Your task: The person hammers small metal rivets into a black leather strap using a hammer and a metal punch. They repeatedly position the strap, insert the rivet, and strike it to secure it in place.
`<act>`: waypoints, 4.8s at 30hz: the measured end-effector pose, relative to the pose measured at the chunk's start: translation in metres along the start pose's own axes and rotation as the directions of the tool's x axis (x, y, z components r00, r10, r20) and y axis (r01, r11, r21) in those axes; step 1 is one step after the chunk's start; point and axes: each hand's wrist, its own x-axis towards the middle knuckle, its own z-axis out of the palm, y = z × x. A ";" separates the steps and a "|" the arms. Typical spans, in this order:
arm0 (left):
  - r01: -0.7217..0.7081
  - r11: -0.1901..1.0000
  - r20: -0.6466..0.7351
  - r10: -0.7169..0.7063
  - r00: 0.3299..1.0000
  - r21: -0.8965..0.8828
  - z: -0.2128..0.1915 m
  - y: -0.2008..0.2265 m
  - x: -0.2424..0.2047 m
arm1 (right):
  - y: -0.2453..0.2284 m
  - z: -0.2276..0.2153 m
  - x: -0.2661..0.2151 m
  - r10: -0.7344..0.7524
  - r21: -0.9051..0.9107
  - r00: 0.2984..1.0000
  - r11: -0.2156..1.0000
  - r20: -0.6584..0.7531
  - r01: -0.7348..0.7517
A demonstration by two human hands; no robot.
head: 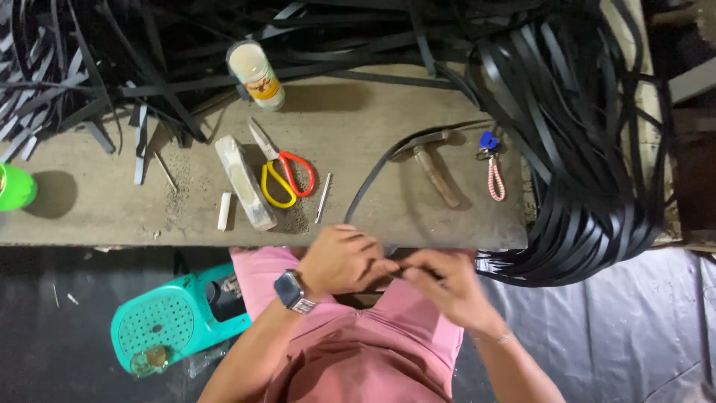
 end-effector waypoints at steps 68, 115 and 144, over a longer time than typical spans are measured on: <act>0.024 0.726 0.026 -0.009 1.000 -0.688 0.188 0.028 0.090 | 0.177 -0.065 -0.097 -0.133 -0.385 0.403 0.656 -0.905 -0.649; 0.652 0.214 0.204 -0.840 0.503 -0.727 0.057 0.026 -0.074 | 0.081 0.030 0.274 0.136 0.100 0.948 0.989 -0.288 -0.112; 0.656 0.606 0.135 -0.772 0.621 0.450 0.070 -0.088 -0.041 | 0.089 0.058 0.127 -0.424 -0.795 0.903 0.524 0.068 0.306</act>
